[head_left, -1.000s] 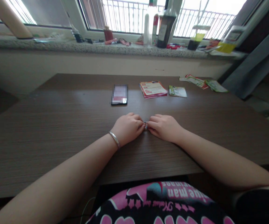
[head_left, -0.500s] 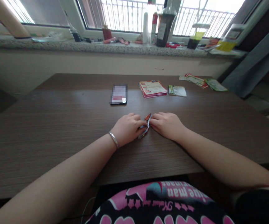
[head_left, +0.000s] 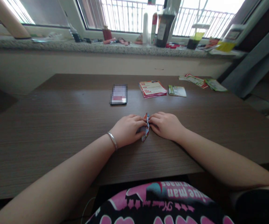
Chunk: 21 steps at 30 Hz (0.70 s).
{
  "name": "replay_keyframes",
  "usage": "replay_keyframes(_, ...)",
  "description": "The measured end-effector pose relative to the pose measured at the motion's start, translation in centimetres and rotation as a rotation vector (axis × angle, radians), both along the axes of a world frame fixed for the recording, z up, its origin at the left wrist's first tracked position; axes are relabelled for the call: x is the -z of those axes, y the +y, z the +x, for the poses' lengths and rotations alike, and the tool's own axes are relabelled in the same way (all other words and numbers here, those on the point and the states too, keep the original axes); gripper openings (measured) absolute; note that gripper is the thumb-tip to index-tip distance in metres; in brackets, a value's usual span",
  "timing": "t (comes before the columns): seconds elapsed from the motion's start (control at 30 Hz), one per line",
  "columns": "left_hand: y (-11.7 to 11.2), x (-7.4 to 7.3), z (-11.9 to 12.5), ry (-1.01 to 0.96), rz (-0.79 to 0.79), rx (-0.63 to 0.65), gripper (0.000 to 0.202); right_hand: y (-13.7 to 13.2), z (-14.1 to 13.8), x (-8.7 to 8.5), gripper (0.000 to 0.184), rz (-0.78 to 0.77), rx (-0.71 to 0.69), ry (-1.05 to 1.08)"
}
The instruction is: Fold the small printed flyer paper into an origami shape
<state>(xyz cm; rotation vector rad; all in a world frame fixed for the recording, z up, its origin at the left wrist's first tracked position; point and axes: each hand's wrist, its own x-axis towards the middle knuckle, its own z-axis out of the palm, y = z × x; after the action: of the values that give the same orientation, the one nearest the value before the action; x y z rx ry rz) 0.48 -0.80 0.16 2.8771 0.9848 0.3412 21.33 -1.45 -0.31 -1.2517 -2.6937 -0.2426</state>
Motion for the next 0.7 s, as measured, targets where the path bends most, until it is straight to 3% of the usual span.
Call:
replay_keyframes(0.27,-0.14,0.00,-0.03,0.017,-0.028,-0.030,0.032,-0.14,-0.20,-0.04,0.029,-0.033,0.056,0.076)
replay_keyframes(0.7,-0.13,0.09,0.35,-0.008,-0.024,-0.095,0.032,0.17,-0.02,-0.07,0.019,-0.094,-0.019,0.147)
